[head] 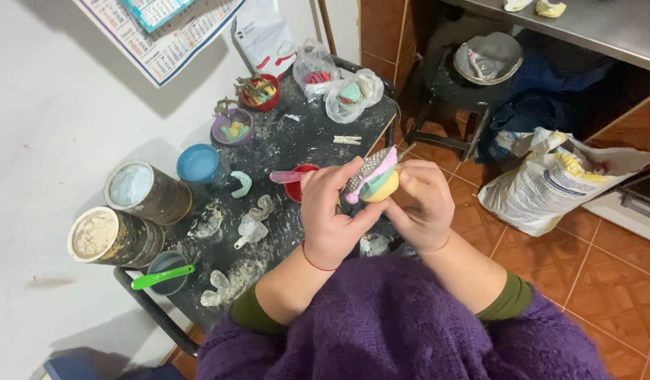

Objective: The person handles a pink dental mold, then scoops a white powder from a bag into a red bowl. They add water from a blue bowl and mix the contents with a pink spatula to form a pink paste.

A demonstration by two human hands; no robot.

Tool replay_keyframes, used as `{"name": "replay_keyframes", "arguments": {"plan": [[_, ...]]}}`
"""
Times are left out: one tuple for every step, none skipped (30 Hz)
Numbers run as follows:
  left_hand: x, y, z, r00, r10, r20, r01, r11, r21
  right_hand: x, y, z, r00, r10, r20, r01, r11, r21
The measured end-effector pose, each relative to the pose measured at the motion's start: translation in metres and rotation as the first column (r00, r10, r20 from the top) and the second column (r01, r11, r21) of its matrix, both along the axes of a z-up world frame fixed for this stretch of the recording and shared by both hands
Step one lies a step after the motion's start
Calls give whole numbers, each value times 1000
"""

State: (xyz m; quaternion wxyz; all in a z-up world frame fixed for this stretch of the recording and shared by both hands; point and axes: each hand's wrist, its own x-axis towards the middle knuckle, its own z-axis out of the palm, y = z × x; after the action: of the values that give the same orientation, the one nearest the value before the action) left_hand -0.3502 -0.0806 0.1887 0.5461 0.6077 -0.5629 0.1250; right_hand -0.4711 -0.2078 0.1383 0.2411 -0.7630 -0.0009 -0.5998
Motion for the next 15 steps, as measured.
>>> {"name": "replay_keyframes", "arguments": {"plan": [[-1, -1, 1, 1000, -6, 3, 6, 1000, -1, -1, 0, 0, 1000, -6, 3, 6, 1000, -1], [-2, -1, 2, 1000, -6, 24, 6, 1000, -22, -1, -1, 0, 1000, 5, 16, -5, 1000, -1], [-3, -1, 3, 999, -5, 44, 6, 999, -42, -3, -1, 1, 999, 18, 27, -18, 1000, -1], [-3, -1, 5, 999, -10, 46, 11, 999, -42, -3, 0, 1, 1000, 13, 29, -13, 1000, -1], [-3, -2, 6, 999, -15, 50, 16, 999, -34, -4, 0, 2, 1000, 8, 28, -8, 1000, 2], [-3, -2, 7, 998, -20, 54, 21, 999, -26, -4, 0, 3, 1000, 3, 28, -4, 1000, 4], [-4, -3, 8, 998, -22, 54, 24, 999, -27, -5, 0, 4, 1000, 1, 27, -1, 1000, 3], [-4, -3, 10, 998, -33, 57, 36, 999, -41, -6, 1, 5, 999, -7, 32, 7, 1000, -3], [-5, -4, 11, 997, -43, 59, 46, 997, -55, -6, 1, 6, 999, -14, 36, 14, 1000, -9], [-6, -4, 12, 997, -44, 58, 47, 997, -57, -7, 1, 6, 999, -15, 35, 15, 1000, -11], [-6, -4, 14, 997, -46, 59, 49, 998, -45, -8, 1, 6, 999, -25, 37, 26, 1000, -11], [-6, -4, 15, 997, -49, 59, 51, 998, -32, -8, 1, 7, 999, -36, 39, 36, 999, -12], [-6, -4, 16, 997, -49, 58, 51, 998, -34, -9, 2, 8, 999, -36, 38, 36, 999, -14], [-7, -4, 16, 997, -51, 57, 52, 998, -28, -9, 2, 9, 999, -32, 41, 33, 999, -9], [-7, -4, 16, 997, -53, 56, 54, 998, -23, -9, 3, 10, 999, -29, 43, 29, 1000, -3]]}}
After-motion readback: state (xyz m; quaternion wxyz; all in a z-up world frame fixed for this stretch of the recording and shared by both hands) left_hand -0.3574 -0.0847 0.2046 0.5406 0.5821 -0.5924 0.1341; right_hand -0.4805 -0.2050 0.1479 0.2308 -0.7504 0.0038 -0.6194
